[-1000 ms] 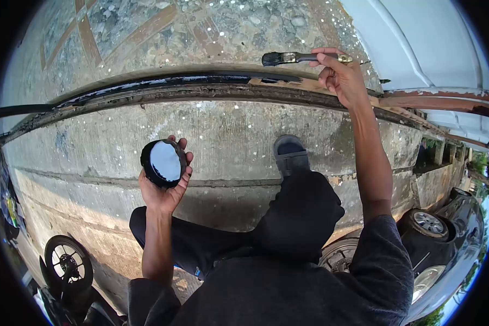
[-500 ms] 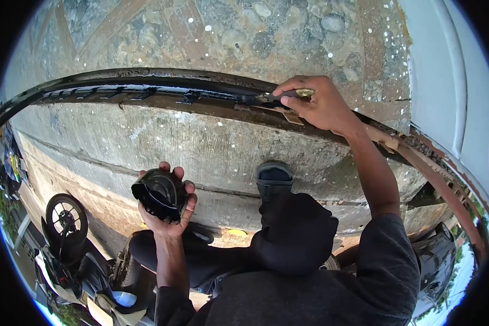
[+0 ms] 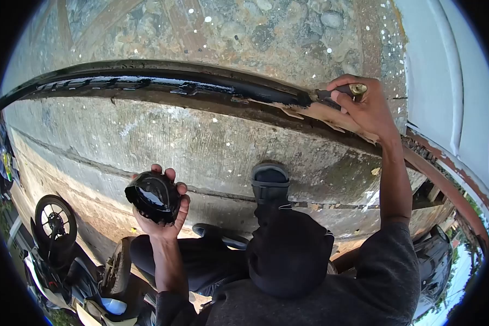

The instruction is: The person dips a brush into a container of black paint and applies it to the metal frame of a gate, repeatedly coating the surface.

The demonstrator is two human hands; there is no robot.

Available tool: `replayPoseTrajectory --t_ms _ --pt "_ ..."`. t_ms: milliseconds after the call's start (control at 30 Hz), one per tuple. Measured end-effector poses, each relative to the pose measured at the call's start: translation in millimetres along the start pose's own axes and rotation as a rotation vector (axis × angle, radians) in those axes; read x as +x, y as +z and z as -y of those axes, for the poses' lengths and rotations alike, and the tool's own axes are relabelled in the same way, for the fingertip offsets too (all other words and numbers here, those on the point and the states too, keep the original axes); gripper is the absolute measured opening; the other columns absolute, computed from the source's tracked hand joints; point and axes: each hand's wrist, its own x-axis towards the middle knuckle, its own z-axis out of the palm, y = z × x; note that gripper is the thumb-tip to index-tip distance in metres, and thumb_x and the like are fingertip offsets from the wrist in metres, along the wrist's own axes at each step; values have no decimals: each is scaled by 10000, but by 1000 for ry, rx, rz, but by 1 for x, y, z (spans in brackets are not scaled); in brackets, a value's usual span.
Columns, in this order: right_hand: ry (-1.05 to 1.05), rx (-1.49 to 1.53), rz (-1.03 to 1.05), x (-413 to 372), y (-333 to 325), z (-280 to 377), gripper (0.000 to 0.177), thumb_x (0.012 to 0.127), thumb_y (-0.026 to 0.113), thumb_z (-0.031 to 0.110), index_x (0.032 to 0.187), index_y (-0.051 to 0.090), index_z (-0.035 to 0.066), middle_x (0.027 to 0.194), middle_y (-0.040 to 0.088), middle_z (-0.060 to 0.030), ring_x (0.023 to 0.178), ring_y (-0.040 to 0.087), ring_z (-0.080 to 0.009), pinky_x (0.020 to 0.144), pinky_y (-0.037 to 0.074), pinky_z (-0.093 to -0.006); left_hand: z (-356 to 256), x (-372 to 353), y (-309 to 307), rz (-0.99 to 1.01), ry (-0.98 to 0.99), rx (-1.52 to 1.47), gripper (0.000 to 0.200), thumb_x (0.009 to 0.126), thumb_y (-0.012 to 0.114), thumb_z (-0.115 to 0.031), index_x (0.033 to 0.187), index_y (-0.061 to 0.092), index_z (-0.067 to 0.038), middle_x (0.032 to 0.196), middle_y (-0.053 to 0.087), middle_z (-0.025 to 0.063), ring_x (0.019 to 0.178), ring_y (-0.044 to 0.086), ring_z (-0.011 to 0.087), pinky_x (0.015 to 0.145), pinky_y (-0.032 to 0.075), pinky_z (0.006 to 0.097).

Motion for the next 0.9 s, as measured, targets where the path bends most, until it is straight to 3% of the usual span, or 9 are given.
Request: replayPoseTrajectory --t_ms 133,233,333,433,467,567,667,767,900 --pt "181 348 -193 12 30 27 147 864 658 92 950 701 -19 787 709 -113 490 579 -80 479 461 -253 7 -14 -10 -20 -14 38 503 993 476 -402 1365 439 -66 1347 528 225 1123 589 443 882 555 537" --pt "249 233 -181 10 44 -1 143 871 655 99 931 697 -23 735 704 -136 481 587 -81 438 429 -228 10 -20 -16 -34 -38 50 504 974 512 -366 1371 432 -65 1355 525 219 1117 594 440 883 558 537" --pt "409 65 -240 -26 4 -29 167 853 650 156 855 701 -3 642 680 -84 486 620 -101 473 470 -261 14 -26 -21 -26 -36 53 504 973 512 -361 1371 432 -62 1352 527 217 1114 596 443 879 561 538" --pt "395 8 -347 -47 -20 -24 167 843 648 159 825 698 1 639 682 -90 511 640 -101 477 470 -260 23 -26 -29 -30 -71 58 505 971 513 -358 1370 435 -59 1349 529 217 1115 597 444 874 563 537" --pt "277 150 -381 -45 -17 -23 181 837 656 166 831 694 -11 642 685 -98 514 644 -109 490 481 -261 27 -25 -30 -32 -83 62 505 970 514 -358 1369 436 -58 1348 530 218 1115 597 444 874 563 536" --pt "219 346 -302 -21 8 -9 193 832 658 173 831 692 -18 626 680 -105 518 649 -121 507 493 -272 42 -17 -28 -28 -131 71 509 969 513 -360 1371 438 -57 1347 530 218 1116 598 442 874 563 535" --pt "364 208 -244 -33 7 -33 206 829 662 180 847 693 -23 649 690 -113 517 648 -129 504 492 -282 51 -14 -23 -22 -160 80 515 970 510 -365 1374 435 -54 1346 529 219 1116 597 443 875 562 537" --pt "372 -172 -289 -51 -26 -47 208 825 672 177 873 697 -24 686 702 -111 512 642 -123 483 474 -277 59 -14 -23 -36 -176 77 529 969 510 -379 1377 432 -52 1346 528 220 1121 594 445 878 559 541" --pt "179 340 -250 -41 -7 -25 203 810 656 179 896 718 6 693 700 -81 514 642 -116 473 473 -287 74 -4 -26 -27 -230 87 553 959 522 -406 1380 431 -58 1344 530 219 1126 590 443 891 554 538"
